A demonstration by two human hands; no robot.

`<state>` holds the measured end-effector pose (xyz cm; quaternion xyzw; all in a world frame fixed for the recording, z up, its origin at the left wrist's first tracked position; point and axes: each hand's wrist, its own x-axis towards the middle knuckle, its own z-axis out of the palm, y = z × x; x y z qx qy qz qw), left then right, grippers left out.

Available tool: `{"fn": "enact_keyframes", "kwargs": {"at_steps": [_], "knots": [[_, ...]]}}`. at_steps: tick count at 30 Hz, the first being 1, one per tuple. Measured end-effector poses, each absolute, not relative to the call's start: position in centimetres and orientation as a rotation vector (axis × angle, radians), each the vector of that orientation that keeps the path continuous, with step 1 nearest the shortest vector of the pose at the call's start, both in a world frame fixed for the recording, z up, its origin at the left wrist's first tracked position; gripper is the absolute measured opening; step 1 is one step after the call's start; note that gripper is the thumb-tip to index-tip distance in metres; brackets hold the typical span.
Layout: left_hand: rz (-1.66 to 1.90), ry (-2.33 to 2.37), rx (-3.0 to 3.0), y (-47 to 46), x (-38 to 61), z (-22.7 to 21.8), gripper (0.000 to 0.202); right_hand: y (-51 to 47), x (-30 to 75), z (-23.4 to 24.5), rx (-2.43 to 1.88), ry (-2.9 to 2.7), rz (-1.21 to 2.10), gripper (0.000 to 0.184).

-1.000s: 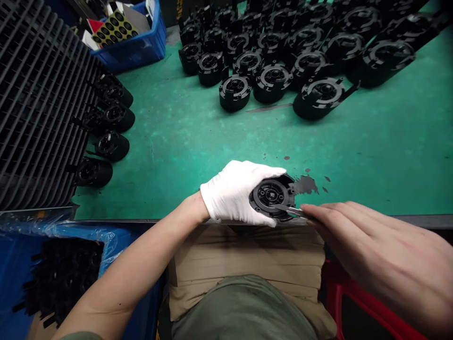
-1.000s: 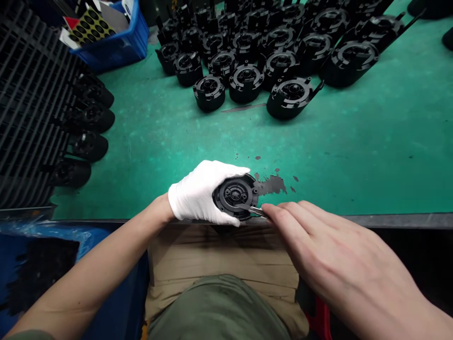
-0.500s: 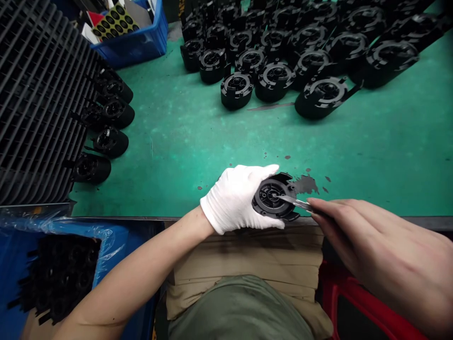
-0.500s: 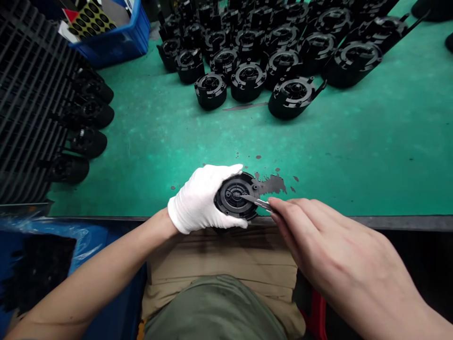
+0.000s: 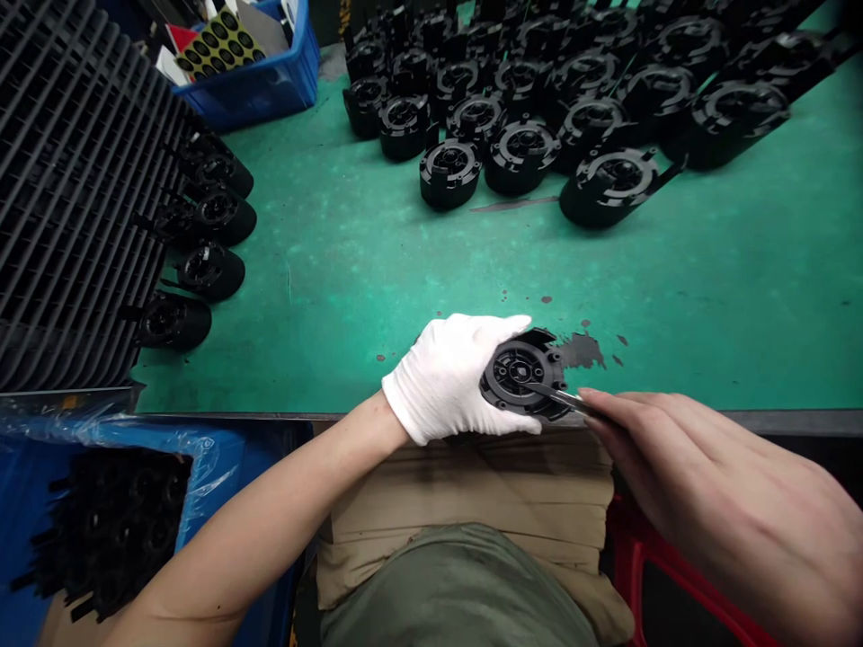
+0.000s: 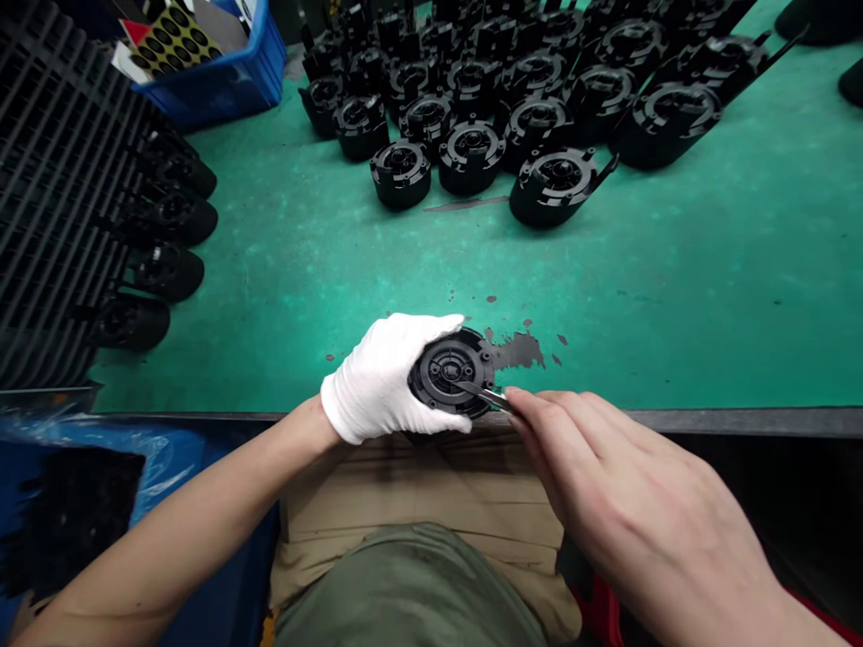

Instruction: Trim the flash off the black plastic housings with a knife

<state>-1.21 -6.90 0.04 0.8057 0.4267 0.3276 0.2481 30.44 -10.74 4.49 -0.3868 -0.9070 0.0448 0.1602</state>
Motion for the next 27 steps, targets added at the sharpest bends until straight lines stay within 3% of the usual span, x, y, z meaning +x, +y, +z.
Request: {"fn": "enact_keyframes", "kwargs": {"at_steps": [5,12,27], "knots": [[0.867,1.198,2.180,-7.0,-1.0,0.1,0.111,-10.7,30.5,4.2,-1.130,-2.557,0.076,0.031],[0.890,1.178,2.183,-7.0,-1.2,-0.3,0.111,-11.4,28.5,5.4,-1.115,-2.603,-0.089,0.033],[0.914,1.181,2.183,-7.0,-1.2,-0.3,0.113,-12.1,28.6,5.4,-1.112,-2.602,-0.023,0.029]]}}
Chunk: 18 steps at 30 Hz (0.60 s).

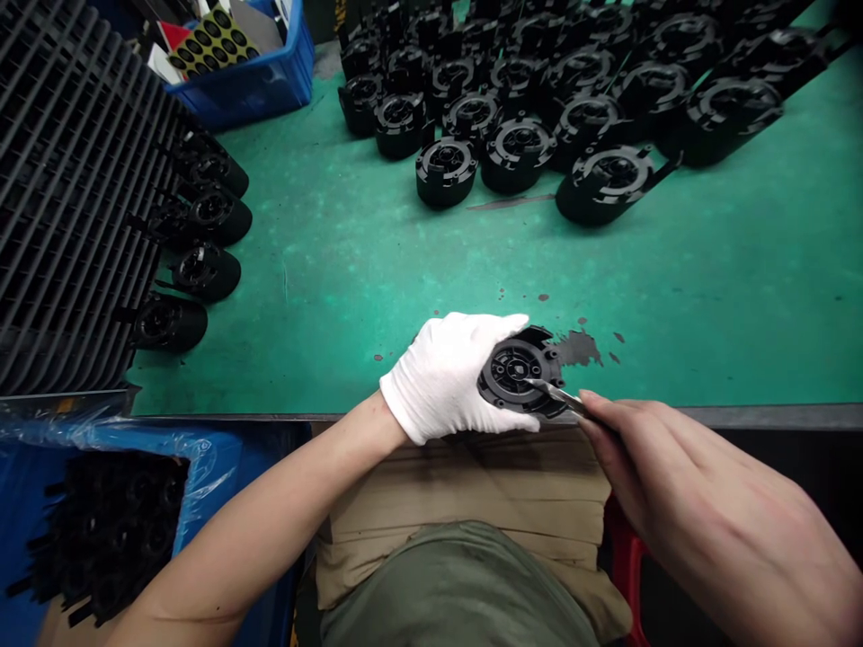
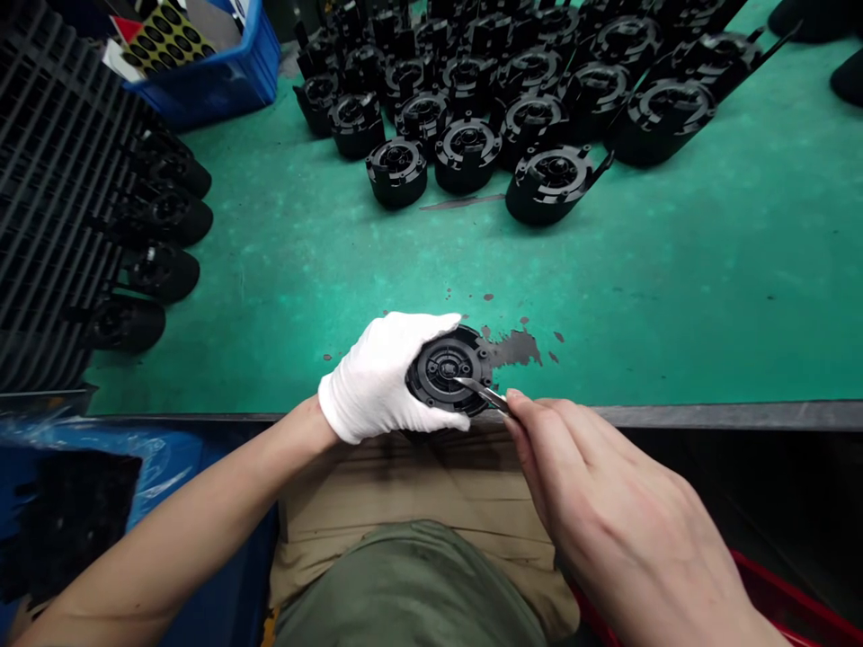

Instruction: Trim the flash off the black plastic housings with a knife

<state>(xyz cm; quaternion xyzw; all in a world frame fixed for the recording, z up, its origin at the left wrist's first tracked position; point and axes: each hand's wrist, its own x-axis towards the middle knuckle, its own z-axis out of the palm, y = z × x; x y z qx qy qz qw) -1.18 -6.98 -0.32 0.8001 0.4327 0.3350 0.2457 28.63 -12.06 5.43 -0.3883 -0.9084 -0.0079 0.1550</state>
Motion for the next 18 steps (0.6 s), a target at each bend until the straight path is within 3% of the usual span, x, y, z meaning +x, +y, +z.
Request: {"fn": "enact_keyframes", "kwargs": {"at_steps": [18], "knots": [[0.882,1.189,2.198,-6.88,-1.29,-0.27,0.113,-11.92,28.75,5.42,-1.131,-2.614,-0.030,0.030]]}}
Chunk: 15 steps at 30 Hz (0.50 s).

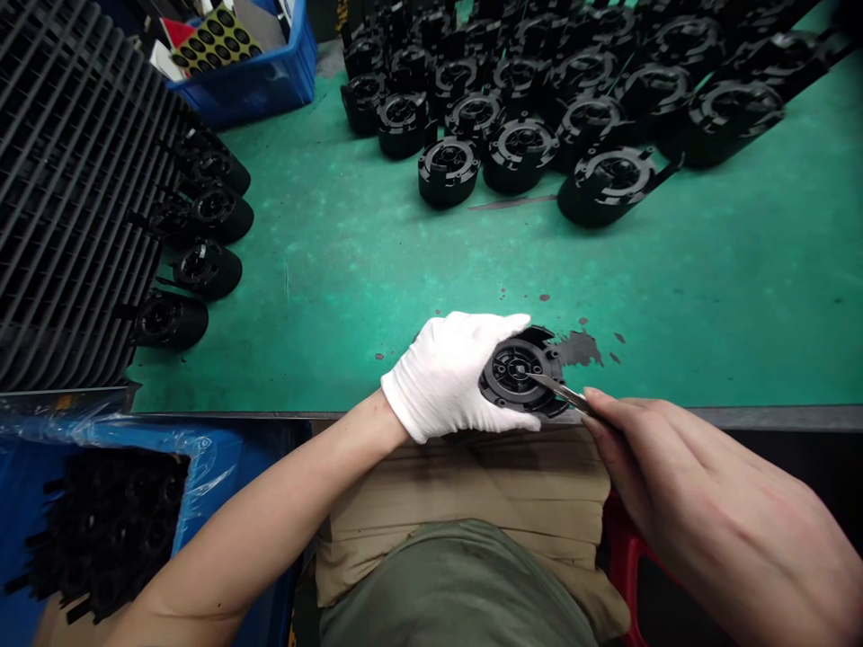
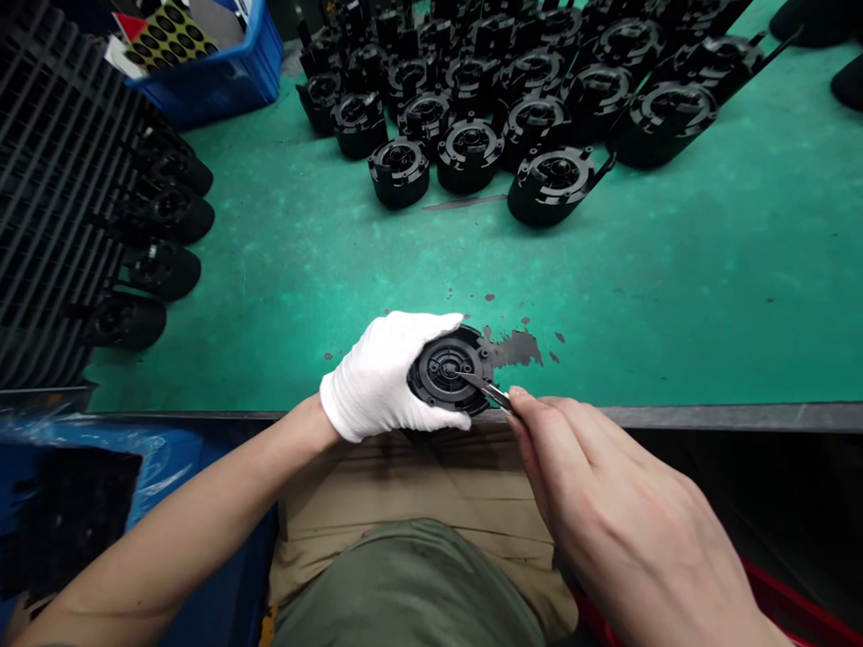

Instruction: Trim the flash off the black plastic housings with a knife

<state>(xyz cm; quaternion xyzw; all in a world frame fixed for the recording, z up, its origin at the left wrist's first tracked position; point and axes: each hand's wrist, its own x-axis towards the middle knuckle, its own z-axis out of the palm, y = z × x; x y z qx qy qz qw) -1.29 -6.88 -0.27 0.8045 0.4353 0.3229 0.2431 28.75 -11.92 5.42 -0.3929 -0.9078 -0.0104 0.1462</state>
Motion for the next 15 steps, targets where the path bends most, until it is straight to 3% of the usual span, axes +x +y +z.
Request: {"fn": "enact_keyframes", "kwargs": {"at_steps": [15], "knots": [[0.938,1.163,2.229,-6.9,-1.3,-0.4,0.113,-11.5,29.5,4.5,-1.134,-2.556,0.037,0.029]]}}
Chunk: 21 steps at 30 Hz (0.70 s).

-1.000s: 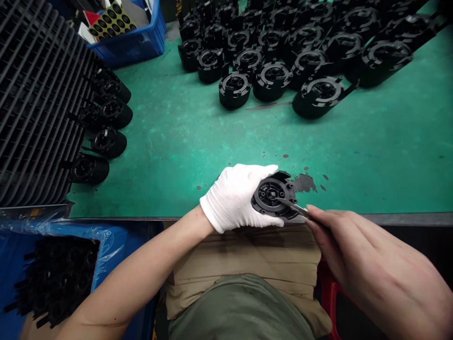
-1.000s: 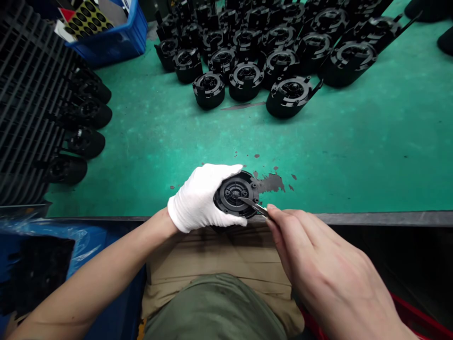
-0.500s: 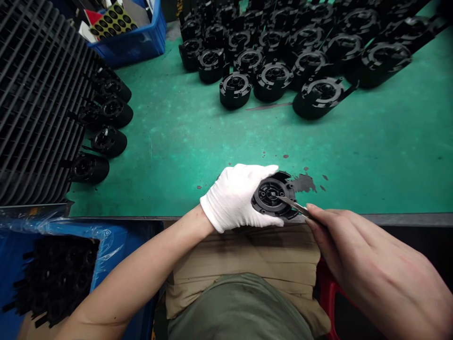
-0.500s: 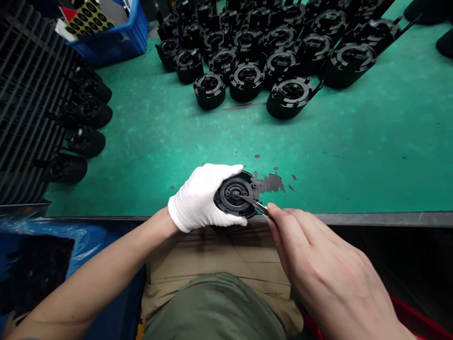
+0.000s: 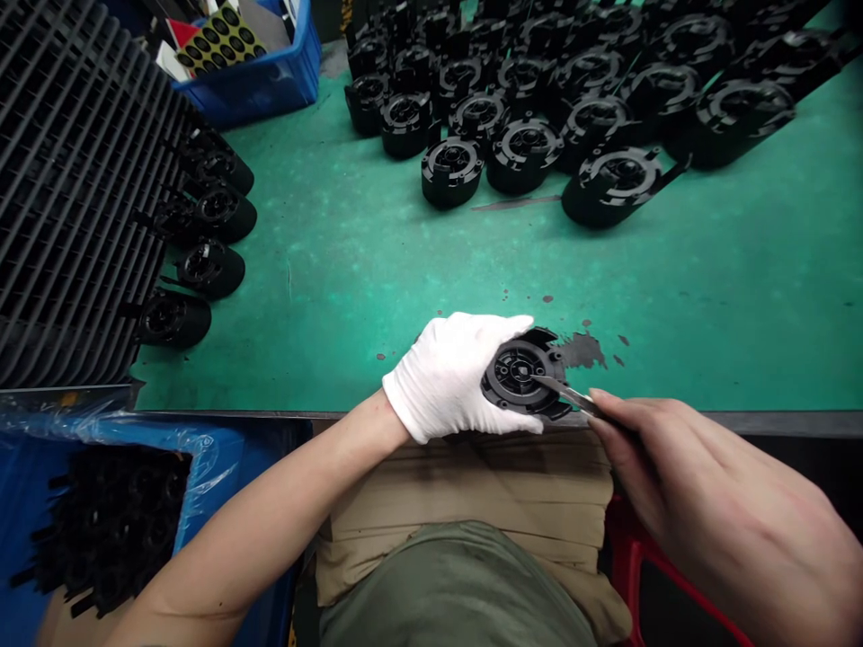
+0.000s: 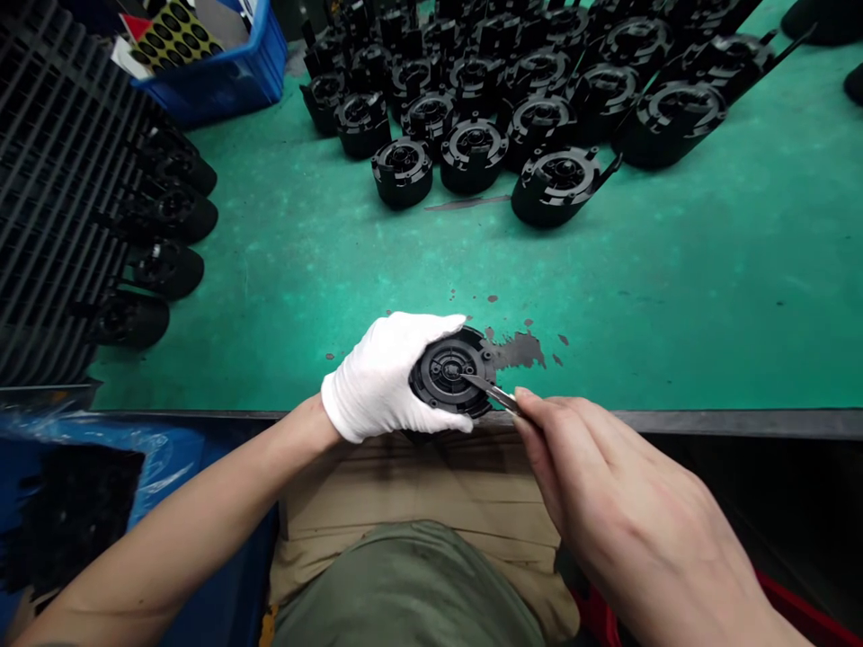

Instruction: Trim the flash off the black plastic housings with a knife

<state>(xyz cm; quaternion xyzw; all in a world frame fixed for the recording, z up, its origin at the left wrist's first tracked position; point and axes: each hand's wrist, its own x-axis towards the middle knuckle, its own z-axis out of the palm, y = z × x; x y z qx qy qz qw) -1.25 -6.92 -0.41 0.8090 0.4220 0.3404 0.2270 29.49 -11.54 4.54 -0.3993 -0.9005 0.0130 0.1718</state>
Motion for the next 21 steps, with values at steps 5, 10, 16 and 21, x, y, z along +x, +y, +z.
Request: {"fn": "enact_keyframes", "kwargs": {"at_steps": [5,10,16,21], "knots": [[0.893,1.178,2.200,-6.9,-1.2,-0.3,0.112,-11.7,28.6,5.0,-1.081,-2.565,0.002,0.029],[0.897,1.180,2.188,-6.9,-1.1,-0.3,0.112,-11.8,28.3,5.1,-1.095,-2.542,-0.022,0.028],[0.905,1.181,2.196,-6.9,-1.2,-0.2,0.110,-11.9,28.3,5.5,-1.095,-2.612,-0.077,0.031],[0.922,1.141,2.202,-6.8,-1.2,-0.2,0.111,-11.3,28.9,5.1,-1.075,-2.629,0.009,0.033]]}}
